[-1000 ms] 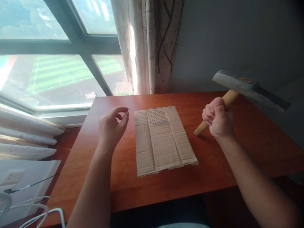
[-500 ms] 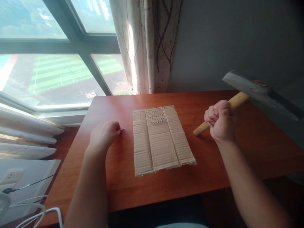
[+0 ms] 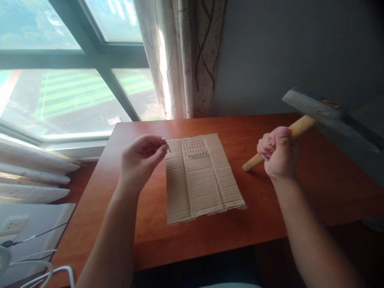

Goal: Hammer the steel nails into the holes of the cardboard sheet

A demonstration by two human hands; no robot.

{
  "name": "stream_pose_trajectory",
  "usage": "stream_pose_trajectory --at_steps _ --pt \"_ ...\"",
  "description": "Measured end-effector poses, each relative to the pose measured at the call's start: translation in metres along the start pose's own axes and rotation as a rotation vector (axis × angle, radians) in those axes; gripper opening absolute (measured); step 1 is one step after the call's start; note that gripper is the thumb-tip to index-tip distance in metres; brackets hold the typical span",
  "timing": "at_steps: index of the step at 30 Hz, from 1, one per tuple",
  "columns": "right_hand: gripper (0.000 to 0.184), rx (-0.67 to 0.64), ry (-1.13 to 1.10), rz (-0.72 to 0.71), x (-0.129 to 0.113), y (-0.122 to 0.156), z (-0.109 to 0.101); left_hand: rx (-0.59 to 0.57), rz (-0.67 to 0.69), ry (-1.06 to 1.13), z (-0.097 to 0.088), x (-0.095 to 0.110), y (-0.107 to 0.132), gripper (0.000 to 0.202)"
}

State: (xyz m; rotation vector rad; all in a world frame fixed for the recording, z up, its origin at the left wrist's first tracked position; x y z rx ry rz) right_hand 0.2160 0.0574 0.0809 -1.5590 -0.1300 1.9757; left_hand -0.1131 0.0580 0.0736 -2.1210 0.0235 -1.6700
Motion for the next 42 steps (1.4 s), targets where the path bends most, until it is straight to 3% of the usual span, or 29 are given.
stream_pose_trajectory --at_steps 3,7,13,42 --pt "0.056 0.001 0.002 0.008 -0.001 0.001 0.001 -0.073 0.048 -0.012 0.02 0.008 0.01 0.013" --pt "0.055 0.002 0.004 0.006 -0.001 0.001 0.0 -0.103 0.09 -0.09 0.03 0.001 0.015 0.01" --pt "0.055 0.008 0.01 0.011 0.0 0.0 -0.002 -0.12 0.129 -0.165 0.031 -0.008 0.014 0.007" --pt "0.056 0.001 0.002 0.005 -0.001 0.0 -0.002 -0.132 0.188 -0.261 0.033 -0.008 0.016 0.006"
Point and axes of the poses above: each hand's wrist, its own y-axis away from the middle knuckle, its own z-axis out of the palm, x = y × z, the point moved 3 cm from there along -y, towards the middle knuckle, and after that the axes turned 8 degrees about x, right-handed, at the moved point
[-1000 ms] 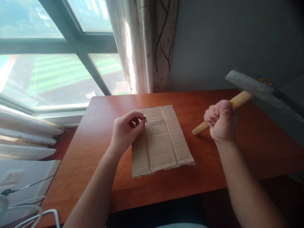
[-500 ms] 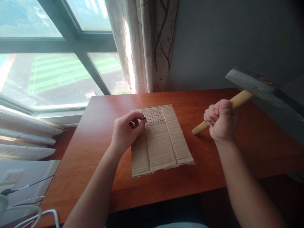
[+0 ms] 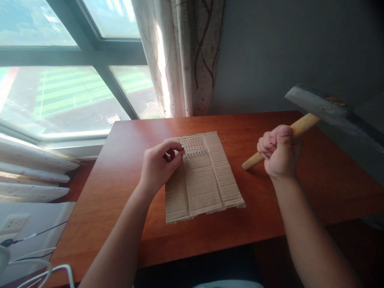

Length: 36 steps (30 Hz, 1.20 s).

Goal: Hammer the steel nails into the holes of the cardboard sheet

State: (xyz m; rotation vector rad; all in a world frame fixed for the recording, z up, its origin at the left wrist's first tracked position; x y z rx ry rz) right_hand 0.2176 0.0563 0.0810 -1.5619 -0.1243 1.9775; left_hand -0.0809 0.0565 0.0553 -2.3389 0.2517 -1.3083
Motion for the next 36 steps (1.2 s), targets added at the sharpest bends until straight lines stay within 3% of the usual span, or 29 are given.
stream_pose_trajectory --at_steps 36 --pt "0.056 0.0 0.022 -0.003 0.001 0.0005 -0.001 0.017 0.023 -0.002 0.0014 -0.0043 0.0017 0.008"
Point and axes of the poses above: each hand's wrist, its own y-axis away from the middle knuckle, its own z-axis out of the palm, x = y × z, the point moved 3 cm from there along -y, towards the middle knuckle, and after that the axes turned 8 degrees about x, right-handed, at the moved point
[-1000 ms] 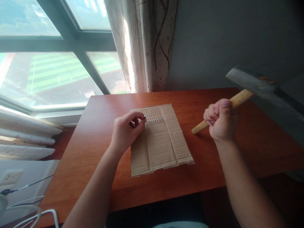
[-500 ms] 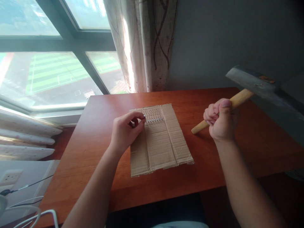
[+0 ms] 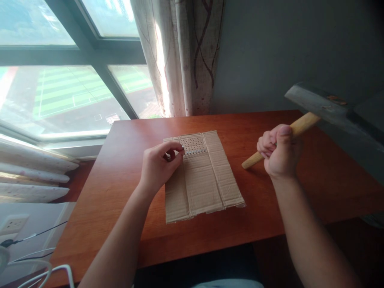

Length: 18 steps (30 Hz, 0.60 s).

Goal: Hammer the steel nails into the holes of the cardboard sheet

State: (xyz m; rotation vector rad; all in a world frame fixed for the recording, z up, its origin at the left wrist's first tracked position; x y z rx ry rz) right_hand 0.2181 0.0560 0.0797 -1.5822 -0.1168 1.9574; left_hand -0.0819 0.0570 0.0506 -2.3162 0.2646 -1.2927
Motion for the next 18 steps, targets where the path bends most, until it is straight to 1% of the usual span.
stream_pose_trajectory --at_steps 6,8,10,13,14,16,18 --pt "0.057 -0.026 0.092 0.036 0.004 -0.002 0.002 0.011 0.014 0.005 0.001 0.001 0.0 0.006" --pt "0.057 -0.074 0.159 0.083 0.003 -0.003 0.006 0.011 0.024 0.001 0.001 0.002 0.0 0.006" --pt "0.057 -0.184 0.258 0.188 0.001 -0.002 0.012 0.009 0.032 0.002 0.001 0.001 0.0 0.006" --pt "0.055 -0.435 0.398 0.409 -0.003 0.002 0.027 0.011 0.038 0.016 0.002 0.001 0.0 0.006" --pt "0.055 -0.514 0.435 0.455 -0.005 0.003 0.032 0.014 0.04 0.019 0.002 0.001 0.0 0.006" --pt "0.057 -0.655 0.509 0.489 -0.008 0.005 0.043 0.018 0.041 0.019 0.002 0.001 0.001 0.007" --pt "0.06 -0.785 0.575 0.475 -0.013 0.005 0.055 0.019 0.04 0.016 0.002 0.001 0.0 0.008"
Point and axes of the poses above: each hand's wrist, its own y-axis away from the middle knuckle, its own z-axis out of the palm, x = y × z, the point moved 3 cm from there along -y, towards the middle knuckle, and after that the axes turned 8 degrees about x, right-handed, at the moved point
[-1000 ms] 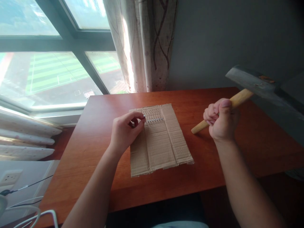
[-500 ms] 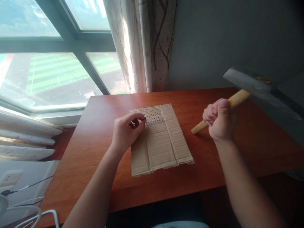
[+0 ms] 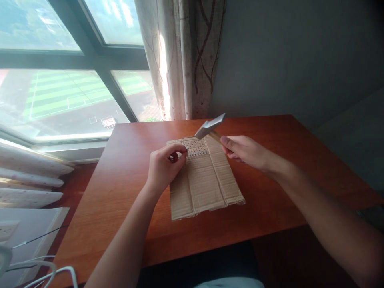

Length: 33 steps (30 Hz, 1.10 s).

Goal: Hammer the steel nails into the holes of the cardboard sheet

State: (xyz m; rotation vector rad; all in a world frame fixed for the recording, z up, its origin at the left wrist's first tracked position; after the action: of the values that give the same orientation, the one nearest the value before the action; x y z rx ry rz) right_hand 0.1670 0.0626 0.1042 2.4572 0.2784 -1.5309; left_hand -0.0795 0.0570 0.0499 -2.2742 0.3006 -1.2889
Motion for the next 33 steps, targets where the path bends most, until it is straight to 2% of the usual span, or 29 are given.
stream_pose_trajectory --at_steps 3,8,13,18,23,29,33 --pt "0.062 -0.11 0.093 -0.033 -0.019 -0.004 0.006 0.004 0.006 0.006 0.0 0.0 0.0 0.009" --pt "0.062 -0.148 0.102 -0.019 -0.042 -0.003 0.011 0.013 0.015 0.029 0.0 0.001 0.0 0.009" --pt "0.065 -0.177 0.228 -0.018 -0.041 -0.002 0.014 0.008 0.004 0.001 0.0 0.003 0.0 0.009" --pt "0.063 -0.147 0.215 -0.057 -0.042 0.0 0.012 -0.001 -0.001 -0.013 0.0 0.004 0.0 0.007" --pt "0.065 -0.179 0.319 -0.098 -0.037 -0.002 0.016 -0.034 -0.022 -0.051 0.0 0.002 0.001 0.011" --pt "0.062 -0.12 0.239 -0.108 -0.035 -0.001 0.016 -0.054 -0.026 -0.071 -0.001 0.001 0.002 0.009" --pt "0.063 -0.153 0.3 -0.095 -0.029 -0.001 0.021 -0.07 -0.029 -0.067 0.0 0.001 0.002 0.009"
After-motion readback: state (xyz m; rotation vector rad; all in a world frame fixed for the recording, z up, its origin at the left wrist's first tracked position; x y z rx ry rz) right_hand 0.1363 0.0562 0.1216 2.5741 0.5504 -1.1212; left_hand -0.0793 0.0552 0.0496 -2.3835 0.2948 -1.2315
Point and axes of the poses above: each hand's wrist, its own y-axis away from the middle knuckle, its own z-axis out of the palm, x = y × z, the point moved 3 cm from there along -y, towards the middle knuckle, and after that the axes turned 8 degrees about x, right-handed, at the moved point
